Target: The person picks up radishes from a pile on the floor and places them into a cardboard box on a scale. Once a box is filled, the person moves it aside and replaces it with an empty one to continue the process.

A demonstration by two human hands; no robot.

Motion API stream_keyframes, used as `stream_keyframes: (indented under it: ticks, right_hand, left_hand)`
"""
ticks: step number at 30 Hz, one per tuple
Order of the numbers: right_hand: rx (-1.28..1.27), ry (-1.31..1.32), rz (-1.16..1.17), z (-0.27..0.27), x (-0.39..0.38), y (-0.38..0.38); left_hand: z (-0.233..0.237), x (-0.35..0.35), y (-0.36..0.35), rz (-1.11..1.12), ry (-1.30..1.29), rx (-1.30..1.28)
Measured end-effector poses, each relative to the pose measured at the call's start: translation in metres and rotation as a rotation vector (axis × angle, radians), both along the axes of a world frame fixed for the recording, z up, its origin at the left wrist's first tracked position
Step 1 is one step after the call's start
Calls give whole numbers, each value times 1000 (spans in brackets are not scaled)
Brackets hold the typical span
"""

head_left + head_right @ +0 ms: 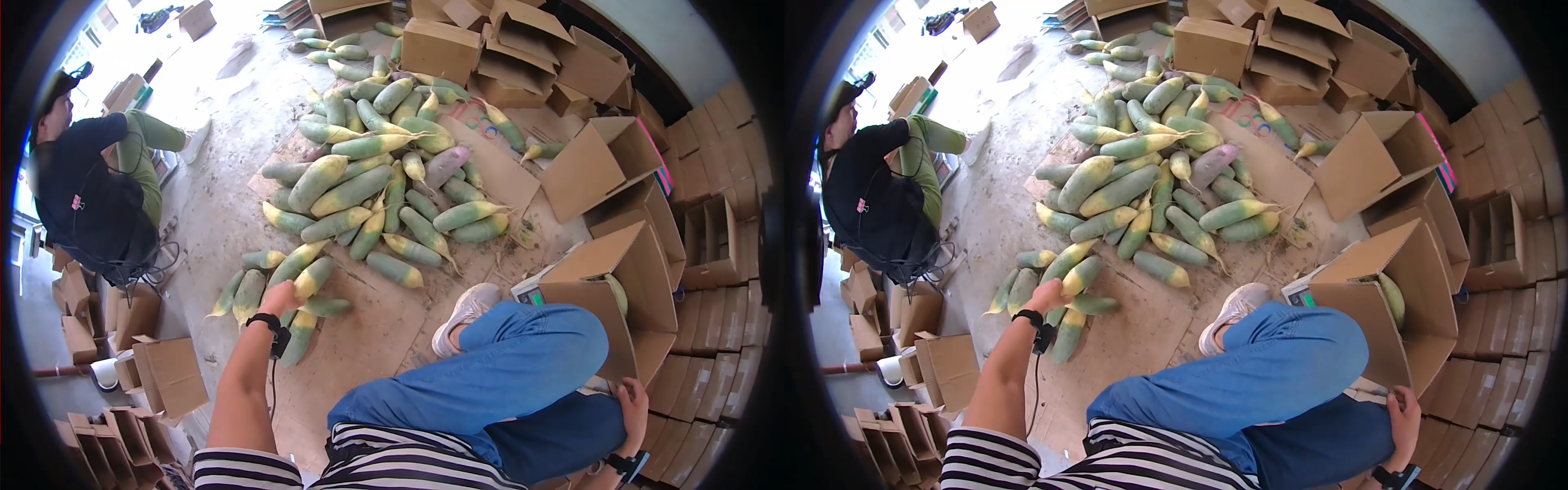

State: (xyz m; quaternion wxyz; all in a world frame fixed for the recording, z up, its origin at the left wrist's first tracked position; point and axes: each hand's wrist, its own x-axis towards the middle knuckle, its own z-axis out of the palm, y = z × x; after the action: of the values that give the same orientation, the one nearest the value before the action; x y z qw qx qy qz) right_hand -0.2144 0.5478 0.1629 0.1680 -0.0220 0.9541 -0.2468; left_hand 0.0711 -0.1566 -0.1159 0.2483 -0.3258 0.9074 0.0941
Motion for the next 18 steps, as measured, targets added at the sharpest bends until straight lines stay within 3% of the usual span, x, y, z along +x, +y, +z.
stream_keyframes:
  ticks: [3, 4, 7, 8, 9, 12, 13, 15, 16, 18]
  right_hand:
    - [8, 36, 24, 3, -1, -8]
    - [-39, 68, 29, -2, -1, -4]
    - [-71, 255, -62, 11, 10, -32]
    - [-45, 317, -85, 19, 15, -47]
    - [-106, 386, 6, 30, 20, -66]
    - [-407, 144, 166, 77, 37, -135]
    - [-544, 63, 278, 80, 41, -151]
    - [-826, -232, 257, 85, 47, -186]
    - [-832, -219, 257, 81, 50, -202]
    - [-1183, -140, 93, 73, 56, -226]
  left_hand:
    - [6, -12, 18, 591, 195, 577]
    - [-6, -2, 25, 383, 405, 655]
    - [52, -12, 73, 397, 408, 743]
    - [56, -18, 89, 819, 430, 1079]
    - [72, -27, 105, 910, 460, 1200]
    - [148, -75, 153, 751, 457, 1328]
    - [172, -96, 168, 590, 547, 1322]
    - [222, -137, 199, 242, 705, 1283]
    - [248, -158, 219, 56, 764, 1249]
    - [292, -190, 267, -289, 893, 997]
